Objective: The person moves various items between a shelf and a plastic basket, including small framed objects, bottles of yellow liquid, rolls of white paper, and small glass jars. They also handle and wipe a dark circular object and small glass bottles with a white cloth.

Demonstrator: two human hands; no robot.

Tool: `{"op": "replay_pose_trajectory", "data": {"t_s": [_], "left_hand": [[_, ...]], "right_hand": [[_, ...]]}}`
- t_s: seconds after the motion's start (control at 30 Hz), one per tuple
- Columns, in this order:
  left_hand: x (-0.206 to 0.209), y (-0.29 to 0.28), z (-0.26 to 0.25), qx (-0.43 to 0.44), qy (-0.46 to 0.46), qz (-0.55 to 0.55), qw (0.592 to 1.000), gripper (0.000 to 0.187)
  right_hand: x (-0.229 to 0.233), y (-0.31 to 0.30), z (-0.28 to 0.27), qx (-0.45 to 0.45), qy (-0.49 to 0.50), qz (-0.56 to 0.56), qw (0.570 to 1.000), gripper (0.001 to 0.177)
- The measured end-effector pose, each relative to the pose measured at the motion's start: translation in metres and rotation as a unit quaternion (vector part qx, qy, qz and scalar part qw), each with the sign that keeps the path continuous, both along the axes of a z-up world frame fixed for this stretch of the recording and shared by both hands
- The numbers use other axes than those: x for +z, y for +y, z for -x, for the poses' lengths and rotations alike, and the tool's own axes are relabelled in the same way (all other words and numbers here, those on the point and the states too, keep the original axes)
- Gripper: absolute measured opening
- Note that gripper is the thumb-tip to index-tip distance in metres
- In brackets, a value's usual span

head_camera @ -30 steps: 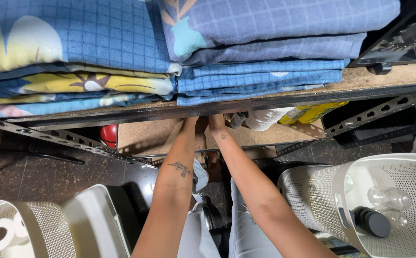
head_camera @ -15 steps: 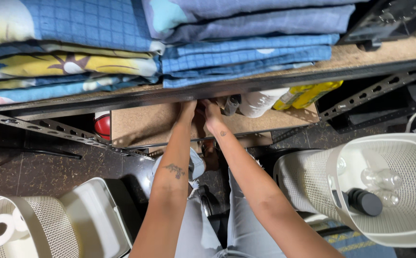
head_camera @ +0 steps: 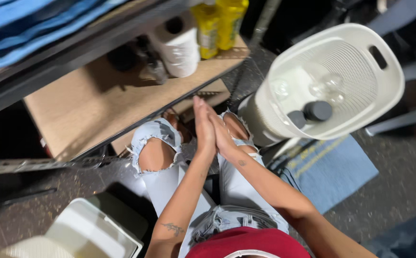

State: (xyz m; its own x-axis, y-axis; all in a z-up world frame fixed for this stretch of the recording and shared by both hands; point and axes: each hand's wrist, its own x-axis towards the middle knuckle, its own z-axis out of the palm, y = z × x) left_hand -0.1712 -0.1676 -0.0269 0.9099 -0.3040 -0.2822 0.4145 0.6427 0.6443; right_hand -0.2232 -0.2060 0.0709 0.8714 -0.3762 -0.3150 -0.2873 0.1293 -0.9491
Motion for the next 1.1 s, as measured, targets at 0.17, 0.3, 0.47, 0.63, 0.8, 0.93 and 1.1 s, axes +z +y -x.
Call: {"op": "replay_pose_trajectory", "data": {"t_s": [0.17, 0.3, 0.47, 0.63, 0.8, 0.93, 1.1], "left_hand": [[0.176, -0.085, 0.079, -0.208, -0.163, -0.258, 0.929, 0.055], [0.188, -0.169, 0.107, -0.280, -0.192, -0.153, 0.928, 0.059], [0.111, -0.296, 0.091, -0.392, -0.243, -0.231, 0.857, 0.073], [-0.137, -0.448, 0.048, -0.428, -0.410, -0.439, 0.675, 0.064], [-0.074, -0.399, 0.056, -0.475, -0.348, -0.585, 0.557, 0.046], [-0.039, -0.382, 0.049, -0.472, -0.334, -0.597, 0.556, 0.044], [-0.010, -0.373, 0.051, -0.475, -0.333, -0.605, 0.545, 0.042]], "right_hand": [[-0.009, -0.105, 0.060, -0.097, -0.010, 0.076, 0.992, 0.053], [-0.011, -0.194, 0.085, -0.174, -0.013, 0.149, 0.973, 0.054], [-0.012, -0.313, 0.104, -0.258, -0.009, 0.217, 0.941, 0.055], [-0.186, -0.462, 0.123, -0.114, 0.270, 0.282, 0.914, 0.033], [-0.112, -0.391, 0.097, -0.029, 0.442, 0.120, 0.888, 0.028], [-0.111, -0.391, 0.085, -0.035, 0.439, 0.094, 0.893, 0.032], [-0.106, -0.398, 0.077, -0.073, 0.431, 0.030, 0.899, 0.042]]}}
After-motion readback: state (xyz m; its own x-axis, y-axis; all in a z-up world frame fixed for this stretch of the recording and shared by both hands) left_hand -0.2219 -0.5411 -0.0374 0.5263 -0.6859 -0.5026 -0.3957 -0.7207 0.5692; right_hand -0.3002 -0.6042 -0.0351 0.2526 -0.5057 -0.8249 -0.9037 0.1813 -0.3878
